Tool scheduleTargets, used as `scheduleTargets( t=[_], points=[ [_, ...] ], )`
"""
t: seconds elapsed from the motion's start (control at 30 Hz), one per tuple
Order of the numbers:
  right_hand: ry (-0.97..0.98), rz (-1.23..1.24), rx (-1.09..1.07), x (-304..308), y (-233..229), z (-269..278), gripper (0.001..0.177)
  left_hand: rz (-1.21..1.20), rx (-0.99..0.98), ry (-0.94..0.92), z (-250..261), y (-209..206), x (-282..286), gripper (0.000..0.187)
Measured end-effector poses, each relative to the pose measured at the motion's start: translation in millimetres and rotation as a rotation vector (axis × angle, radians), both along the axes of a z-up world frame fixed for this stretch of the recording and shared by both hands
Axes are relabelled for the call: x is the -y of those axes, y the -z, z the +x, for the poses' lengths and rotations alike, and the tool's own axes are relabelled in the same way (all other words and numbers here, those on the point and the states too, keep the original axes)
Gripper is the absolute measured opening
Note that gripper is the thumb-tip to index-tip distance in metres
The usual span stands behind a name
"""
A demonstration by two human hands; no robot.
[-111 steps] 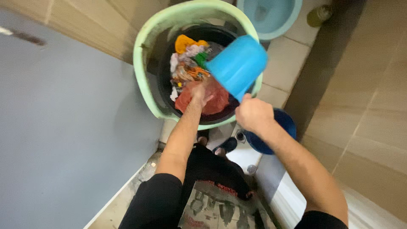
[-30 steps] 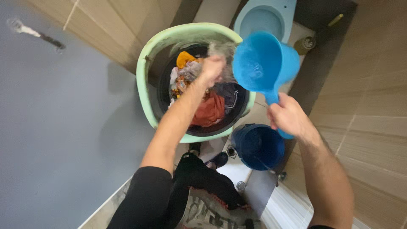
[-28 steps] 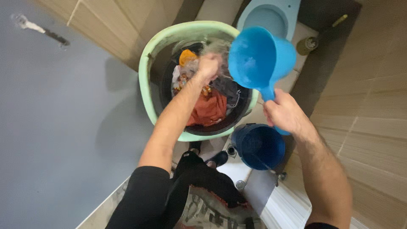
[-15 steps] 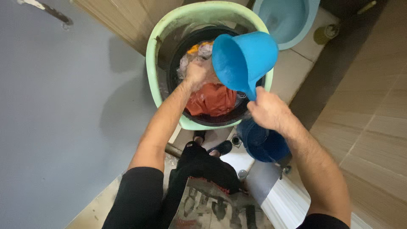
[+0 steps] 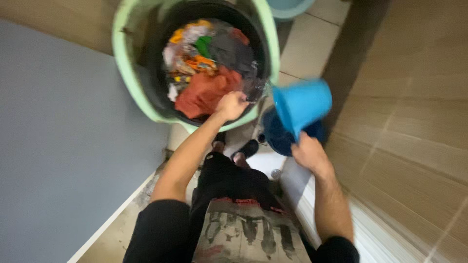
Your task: The person hand washes a load of clothes in a green basin using a blue scoop to add water from a nearby drum. They agitate the clothes, rinse them, and wring out individual items before placing them into a black laundry basket.
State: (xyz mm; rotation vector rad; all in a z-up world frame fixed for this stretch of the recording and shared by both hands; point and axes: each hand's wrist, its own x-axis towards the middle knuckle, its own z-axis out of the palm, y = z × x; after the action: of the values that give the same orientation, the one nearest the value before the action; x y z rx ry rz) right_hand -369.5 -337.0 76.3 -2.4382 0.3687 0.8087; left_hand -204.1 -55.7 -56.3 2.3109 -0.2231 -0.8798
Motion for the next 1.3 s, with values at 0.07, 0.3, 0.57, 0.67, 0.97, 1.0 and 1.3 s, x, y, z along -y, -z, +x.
scheduleTargets(
  t=[0.07, 0.3, 0.57, 0.67, 0.97, 1.0, 1.3],
  points=[
    [0.273, 0.091, -0.235, 39.3, 50.2, -52.6, 0.038, -0.049, 0.140, 0.010, -17.4, -10.7, -1.8, 0.036],
    [0.191, -0.154, -0.459, 95.4, 167.2, -91.5, 0.073, 0.235, 0.497, -0.091, -41.8, -25.4, -73.7, 0.080],
    [-0.104, 0.106, 0.331, -71.3, 60.5, 127.5, 0.121, 0.451, 0.106, 0.006, 54.4, -54.4, -101.9, 0.147],
    [-0.260, 0.058, 0.190, -155.6, 55.7, 224.1, 0.145, 0.519, -0.044, 0.038, 96.9, -27.9, -104.2, 0.149],
    [-0.396, -0.045, -0.151, -215.4, 216.5, 314.7, 0.165, 0.568, 0.467, 0.132, 126.5, 96.2, -135.2, 0.125],
    [-0.425, -0.033, -0.101, -213.0, 236.3, 311.6, 0.159, 0.505, 0.263, 0.128, 125.2, 101.4, -136.4, 0.124],
    [-0.386, 0.155, -0.065, -192.9, 323.4, 277.4, 0.107, 0.334, -0.179, 0.035, 123.8, 151.3, -115.7, 0.079]
  ],
)
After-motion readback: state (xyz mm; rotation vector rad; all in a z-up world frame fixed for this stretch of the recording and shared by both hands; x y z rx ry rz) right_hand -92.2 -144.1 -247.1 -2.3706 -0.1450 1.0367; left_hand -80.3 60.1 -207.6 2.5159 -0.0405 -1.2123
